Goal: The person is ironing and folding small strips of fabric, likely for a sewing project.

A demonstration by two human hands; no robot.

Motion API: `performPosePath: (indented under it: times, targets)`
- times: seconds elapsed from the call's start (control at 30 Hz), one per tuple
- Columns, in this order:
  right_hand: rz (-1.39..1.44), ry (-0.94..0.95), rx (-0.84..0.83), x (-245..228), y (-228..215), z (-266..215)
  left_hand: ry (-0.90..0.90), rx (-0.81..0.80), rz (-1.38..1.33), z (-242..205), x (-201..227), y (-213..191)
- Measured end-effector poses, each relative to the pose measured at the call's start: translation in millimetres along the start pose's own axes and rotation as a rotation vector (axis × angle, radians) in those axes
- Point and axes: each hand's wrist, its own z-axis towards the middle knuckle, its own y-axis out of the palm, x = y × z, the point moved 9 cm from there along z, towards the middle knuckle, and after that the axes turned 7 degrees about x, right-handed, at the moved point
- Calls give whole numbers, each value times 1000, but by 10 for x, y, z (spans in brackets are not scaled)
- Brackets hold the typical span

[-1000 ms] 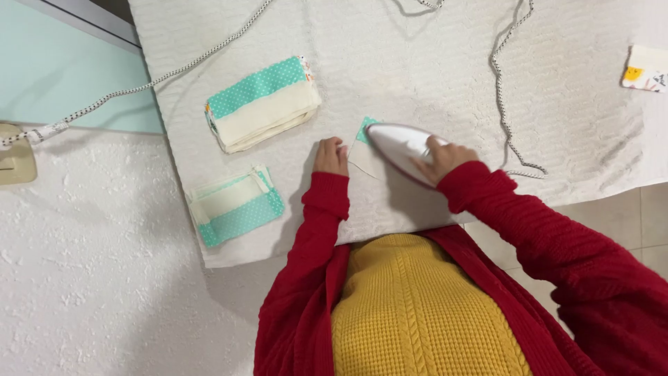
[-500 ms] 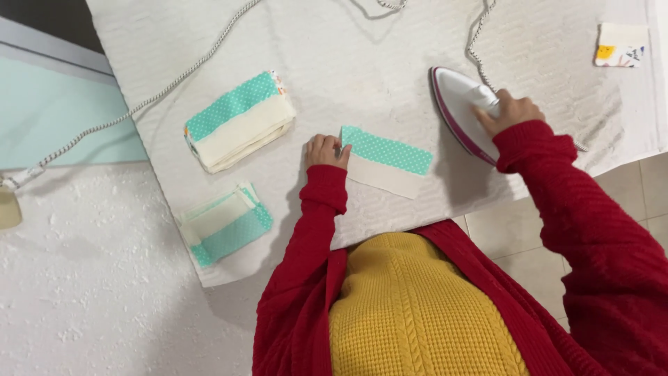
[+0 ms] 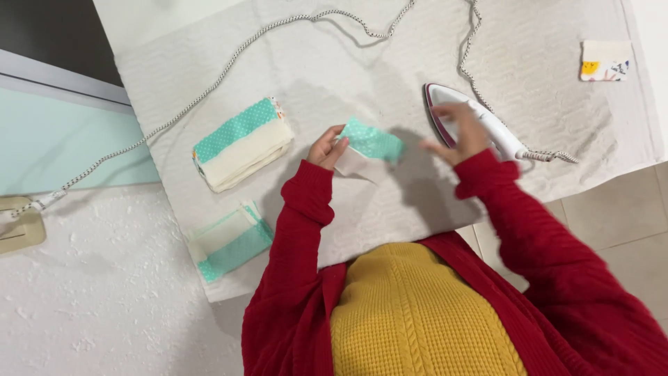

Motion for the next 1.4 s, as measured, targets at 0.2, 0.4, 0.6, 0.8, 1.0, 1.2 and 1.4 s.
performPosePath:
  times: [0.2,0.4,0.6,0.8,1.0,1.2,1.4]
  targets:
    - [1441,513,-506,149,1664,-430,-70,-150,-516,-487,682,441]
    - [1365,617,-440,-168,1611,-457,30,-83,-748,-774,862,142]
    - [863,311,37,-318,714,-217,190,227,-453,-987,722,-345]
    - [332,-89,270,-592,141,-181,425,617,200,-1243,775,-297]
    - [244,-278,513,-187,-40,-246,600,827,419,-1431,1259,-30]
    - [141,-193,503,-460,-249,-271,686,889,411,-1433,1040,-108]
    - [147,-153,476,-263,-168,-278,749,889,329,-1415,883,-165]
